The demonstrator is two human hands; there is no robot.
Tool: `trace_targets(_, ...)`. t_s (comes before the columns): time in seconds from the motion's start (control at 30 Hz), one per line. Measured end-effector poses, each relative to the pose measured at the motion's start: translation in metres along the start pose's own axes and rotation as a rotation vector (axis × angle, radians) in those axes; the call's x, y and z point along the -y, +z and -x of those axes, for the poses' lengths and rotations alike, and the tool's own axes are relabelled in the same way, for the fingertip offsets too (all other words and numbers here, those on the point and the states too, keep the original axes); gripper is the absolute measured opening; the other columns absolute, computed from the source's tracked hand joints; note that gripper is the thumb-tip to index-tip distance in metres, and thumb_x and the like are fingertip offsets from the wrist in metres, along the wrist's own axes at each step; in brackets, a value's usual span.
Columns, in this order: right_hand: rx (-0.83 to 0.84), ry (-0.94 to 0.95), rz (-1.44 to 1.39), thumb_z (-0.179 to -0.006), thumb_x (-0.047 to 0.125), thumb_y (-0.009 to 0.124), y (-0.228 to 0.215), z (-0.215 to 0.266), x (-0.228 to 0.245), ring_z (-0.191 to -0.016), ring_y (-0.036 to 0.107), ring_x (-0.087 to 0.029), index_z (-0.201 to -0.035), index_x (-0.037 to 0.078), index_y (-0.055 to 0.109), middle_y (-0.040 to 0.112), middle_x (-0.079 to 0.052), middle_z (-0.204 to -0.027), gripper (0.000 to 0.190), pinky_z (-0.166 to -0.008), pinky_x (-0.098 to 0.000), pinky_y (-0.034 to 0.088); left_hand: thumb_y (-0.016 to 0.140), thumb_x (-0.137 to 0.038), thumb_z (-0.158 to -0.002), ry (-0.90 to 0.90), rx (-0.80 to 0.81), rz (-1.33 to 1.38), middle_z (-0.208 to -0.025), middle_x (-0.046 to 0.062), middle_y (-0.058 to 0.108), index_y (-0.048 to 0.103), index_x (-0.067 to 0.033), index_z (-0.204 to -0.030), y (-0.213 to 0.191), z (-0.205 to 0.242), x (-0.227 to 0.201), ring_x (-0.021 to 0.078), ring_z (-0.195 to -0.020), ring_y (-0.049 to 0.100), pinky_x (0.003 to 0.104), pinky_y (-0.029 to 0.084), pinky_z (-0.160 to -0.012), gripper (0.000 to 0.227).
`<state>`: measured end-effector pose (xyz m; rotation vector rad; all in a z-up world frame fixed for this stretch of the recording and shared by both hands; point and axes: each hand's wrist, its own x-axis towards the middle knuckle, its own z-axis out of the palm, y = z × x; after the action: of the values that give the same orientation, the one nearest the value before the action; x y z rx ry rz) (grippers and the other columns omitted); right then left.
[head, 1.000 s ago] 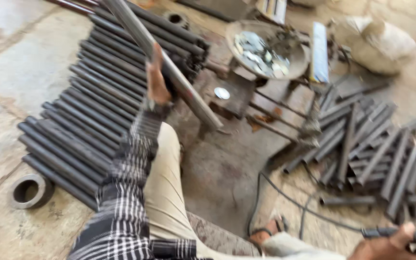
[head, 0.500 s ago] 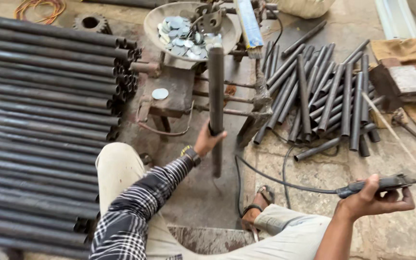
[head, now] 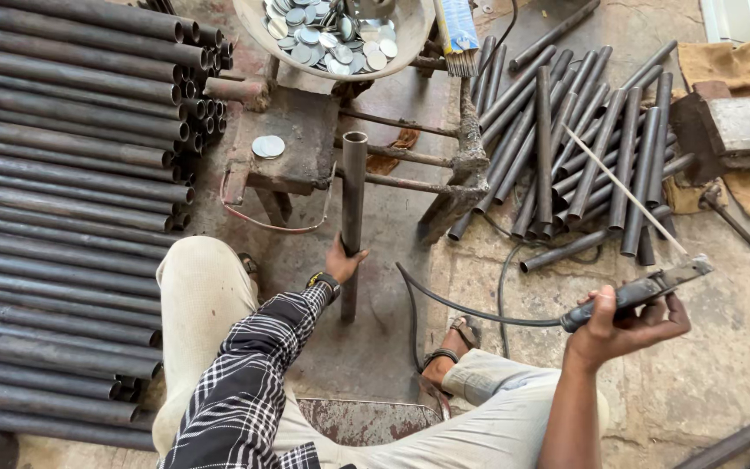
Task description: The person sits on the floor in a workshop, repeatedly picking up metal pipes and welding circular metal discs onto their ends using a handheld welding torch. Sparks fly as the person welds each pipe, then sets the finished piece aside and picks up another.
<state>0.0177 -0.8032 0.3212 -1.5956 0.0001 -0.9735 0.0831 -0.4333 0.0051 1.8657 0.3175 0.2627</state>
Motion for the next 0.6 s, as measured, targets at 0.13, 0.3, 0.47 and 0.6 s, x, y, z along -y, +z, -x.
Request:
trace_targets(0.13,0.045,-0.048,0.052,-0.094,0.017,0.077,0.012,0.0,-0.005,-0.086,0.066,-0.018,-0.136,0.011,0.031,0.053,-0.015,-0.122,0.064,-0.082,-0.0305,0.069,0.093,-0.041,-0.073,-0.099,0.087,-0.12,-0.126,0.028,0.066,0.03,0.0017,-0.153,0.0,-0.001,-0.001,0.0391,-0.115,0.067,0.044,0.054,-0.096,0.11)
trace_targets(0.3,0.107,-0.085,0.043,-0.093,0.023,0.081,0.026,0.013,-0.012,-0.099,0.061,-0.017,-0.141,0.013,0.03,0.051,-0.013,-0.123,0.071,-0.095,-0.0322,0.066,0.093,-0.051,-0.067,-0.423,0.182,-0.448,-0.133,0.036,0.054,0.022,0.0041,-0.155,0.001,-0.005,-0.015,0.0469,-0.118,0.06,0.048,0.05,-0.097,0.126)
trace_targets(0.47,0.173,-0.074,-0.013,-0.093,0.021,0.081,0.042,0.025,-0.006,-0.108,0.055,-0.017,-0.141,0.01,0.031,0.049,-0.013,-0.126,0.07,-0.099,-0.0308,0.056,0.084,-0.066,-0.075,-0.039,0.76,-0.806,-0.119,0.029,0.068,0.059,0.0064,-0.127,-0.018,-0.018,-0.087,0.0399,-0.111,0.068,0.045,0.055,-0.096,0.092)
trace_targets(0.6,0.21,-0.067,-0.021,-0.091,0.02,0.081,0.055,0.028,-0.006,-0.111,0.057,-0.018,-0.144,0.011,0.03,0.049,-0.013,-0.128,0.074,-0.097,-0.0309,0.056,0.074,-0.056,-0.08,0.322,0.736,-0.54,-0.105,0.011,0.077,0.076,-0.0159,-0.107,-0.092,-0.064,-0.189,0.0294,-0.095,0.075,0.041,0.059,-0.087,0.049)
